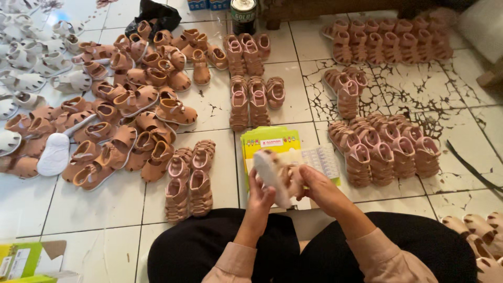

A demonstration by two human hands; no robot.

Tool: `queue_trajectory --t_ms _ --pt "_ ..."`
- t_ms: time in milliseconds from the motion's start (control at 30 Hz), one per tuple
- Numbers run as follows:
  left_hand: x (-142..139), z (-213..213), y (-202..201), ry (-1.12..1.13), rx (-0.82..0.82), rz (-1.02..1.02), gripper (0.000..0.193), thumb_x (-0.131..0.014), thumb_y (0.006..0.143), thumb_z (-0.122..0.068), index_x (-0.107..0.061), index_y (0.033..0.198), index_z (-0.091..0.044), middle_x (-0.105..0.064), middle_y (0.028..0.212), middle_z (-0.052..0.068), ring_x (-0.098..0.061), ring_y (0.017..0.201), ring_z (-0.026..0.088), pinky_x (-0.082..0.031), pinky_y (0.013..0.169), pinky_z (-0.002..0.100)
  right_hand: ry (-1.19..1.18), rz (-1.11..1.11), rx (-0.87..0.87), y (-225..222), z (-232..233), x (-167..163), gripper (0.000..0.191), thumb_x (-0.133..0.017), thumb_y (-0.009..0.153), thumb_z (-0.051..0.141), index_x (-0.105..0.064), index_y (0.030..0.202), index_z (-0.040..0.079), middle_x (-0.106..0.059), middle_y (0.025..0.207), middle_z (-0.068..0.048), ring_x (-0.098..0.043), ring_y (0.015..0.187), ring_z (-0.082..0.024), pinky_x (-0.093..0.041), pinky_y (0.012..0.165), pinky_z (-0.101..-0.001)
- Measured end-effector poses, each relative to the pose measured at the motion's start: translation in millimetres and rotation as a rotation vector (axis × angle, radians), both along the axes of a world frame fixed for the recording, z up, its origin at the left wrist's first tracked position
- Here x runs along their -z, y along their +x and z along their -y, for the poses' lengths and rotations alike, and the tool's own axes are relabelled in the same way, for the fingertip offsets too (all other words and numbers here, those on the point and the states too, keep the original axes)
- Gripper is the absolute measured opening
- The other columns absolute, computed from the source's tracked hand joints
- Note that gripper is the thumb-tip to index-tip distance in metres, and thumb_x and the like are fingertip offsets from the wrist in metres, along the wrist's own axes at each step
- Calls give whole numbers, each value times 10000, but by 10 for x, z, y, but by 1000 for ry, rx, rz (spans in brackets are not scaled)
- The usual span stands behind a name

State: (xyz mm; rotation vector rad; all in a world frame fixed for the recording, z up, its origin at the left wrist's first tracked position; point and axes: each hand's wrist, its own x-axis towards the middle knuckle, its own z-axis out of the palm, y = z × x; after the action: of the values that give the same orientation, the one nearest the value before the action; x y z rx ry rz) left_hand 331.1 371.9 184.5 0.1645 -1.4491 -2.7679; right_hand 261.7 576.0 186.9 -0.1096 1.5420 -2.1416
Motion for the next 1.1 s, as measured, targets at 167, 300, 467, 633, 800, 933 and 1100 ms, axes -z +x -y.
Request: queue_trajectory --t_ms 167,300,467,633,800,933,1100 --pt "214 189 -289 218 -31 143 605 -414 1030 -494 -433 1504 -117 -602 1377 88 -602 1185 235 -511 905 360 878 -470 333 -569 -492 59 212 -635 992 173 -735 1098 20 -738 953 -143 -681 836 -274 -553 755 -361" --pt "414 250 -607 300 -47 194 601 -347 1046 -508 -463 1474 -102 -579 1423 58 -572 1305 194 -465 1078 372 1053 -671 279 -785 -339 312 178 -720 867 109 -773 1029 54 -731 984 -134 -709 885 -302 -560 802 -380" --pt "566 227 -827 248 -40 167 572 -336 1060 -458 -489 1455 -73 -596 1413 83 -574 1299 222 -450 1093 380 1112 -809 228 -835 116 563 271 -748 813 94 -751 1078 37 -672 975 -155 -648 953 -355 -529 852 -423" --pt "695 259 -923 235 -64 205 566 -321 1055 -450 -495 1446 -80 -612 1403 66 -587 1298 199 -453 1096 361 1128 -757 227 -898 190 662 273 -784 753 100 -765 1022 56 -654 961 -138 -633 953 -336 -524 853 -411" --pt "703 280 -952 376 -73 258 568 -315 1067 -461 -528 1407 -60 -647 1316 92 -633 1196 224 -511 1030 380 1123 -635 228 -908 222 679 124 -794 756 119 -751 858 64 -667 952 -117 -637 965 -307 -523 879 -396" --pt "556 274 -885 503 73 114 613 -243 1059 -486 -546 1387 -67 -695 1202 180 -678 1017 259 -578 865 388 943 -559 208 -816 226 390 161 -759 773 137 -709 915 80 -679 1100 -123 -626 1103 -293 -496 960 -381" --pt "414 223 -827 469 94 110 631 -202 1065 -490 -527 1410 -73 -685 1205 173 -686 1035 263 -589 833 395 857 -853 205 -440 417 -57 134 -674 818 66 -691 946 101 -509 1482 -198 -397 1376 -425 -301 1145 -501"
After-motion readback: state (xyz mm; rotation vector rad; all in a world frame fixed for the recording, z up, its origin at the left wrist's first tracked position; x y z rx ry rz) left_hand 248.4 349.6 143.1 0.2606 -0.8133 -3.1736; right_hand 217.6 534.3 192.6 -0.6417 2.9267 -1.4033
